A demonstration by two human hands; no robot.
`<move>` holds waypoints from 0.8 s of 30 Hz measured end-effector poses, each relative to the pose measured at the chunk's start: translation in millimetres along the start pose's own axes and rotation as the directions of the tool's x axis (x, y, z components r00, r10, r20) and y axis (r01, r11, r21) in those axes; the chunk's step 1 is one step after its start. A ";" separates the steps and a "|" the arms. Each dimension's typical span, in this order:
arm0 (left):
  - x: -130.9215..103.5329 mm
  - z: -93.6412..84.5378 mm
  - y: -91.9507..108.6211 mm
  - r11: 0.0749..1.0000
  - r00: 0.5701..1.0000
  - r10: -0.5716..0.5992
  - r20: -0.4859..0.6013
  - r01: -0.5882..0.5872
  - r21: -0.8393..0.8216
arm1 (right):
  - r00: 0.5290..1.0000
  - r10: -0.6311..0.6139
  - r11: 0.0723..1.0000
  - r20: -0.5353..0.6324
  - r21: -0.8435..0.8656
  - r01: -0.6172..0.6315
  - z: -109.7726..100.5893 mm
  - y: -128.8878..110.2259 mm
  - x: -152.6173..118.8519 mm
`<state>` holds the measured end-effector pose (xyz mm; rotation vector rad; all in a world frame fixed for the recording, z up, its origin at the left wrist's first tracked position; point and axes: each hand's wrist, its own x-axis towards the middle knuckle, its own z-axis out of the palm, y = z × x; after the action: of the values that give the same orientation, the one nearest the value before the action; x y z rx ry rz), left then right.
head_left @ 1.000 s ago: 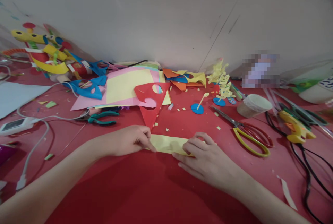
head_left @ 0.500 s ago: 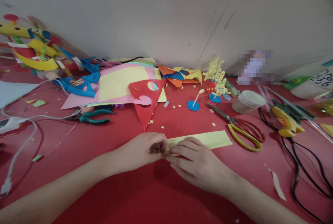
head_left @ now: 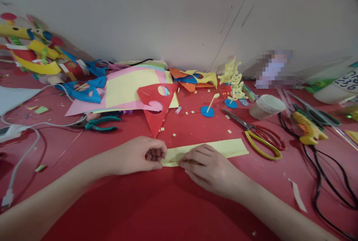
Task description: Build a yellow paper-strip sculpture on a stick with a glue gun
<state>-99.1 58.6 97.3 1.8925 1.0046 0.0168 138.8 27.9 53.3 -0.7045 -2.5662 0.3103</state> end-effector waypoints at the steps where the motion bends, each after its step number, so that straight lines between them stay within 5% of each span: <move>1: 0.0 -0.7 -0.8 1.000 1.000 -0.005 0.002 0.005 0.007 | 1.000 0.000 1.000 0.004 -0.005 0.000 0.0 0.1 -0.1; 24: -3.4 7.3 14.4 0.963 0.988 -0.130 -0.083 0.146 0.227 | 0.999 0.016 1.000 0.031 -0.026 -0.015 -2.1 -1.4 -0.1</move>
<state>-89.3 48.1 105.5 2.0390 1.2277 -0.1239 139.3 26.8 55.6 -0.7351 -2.5995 0.2960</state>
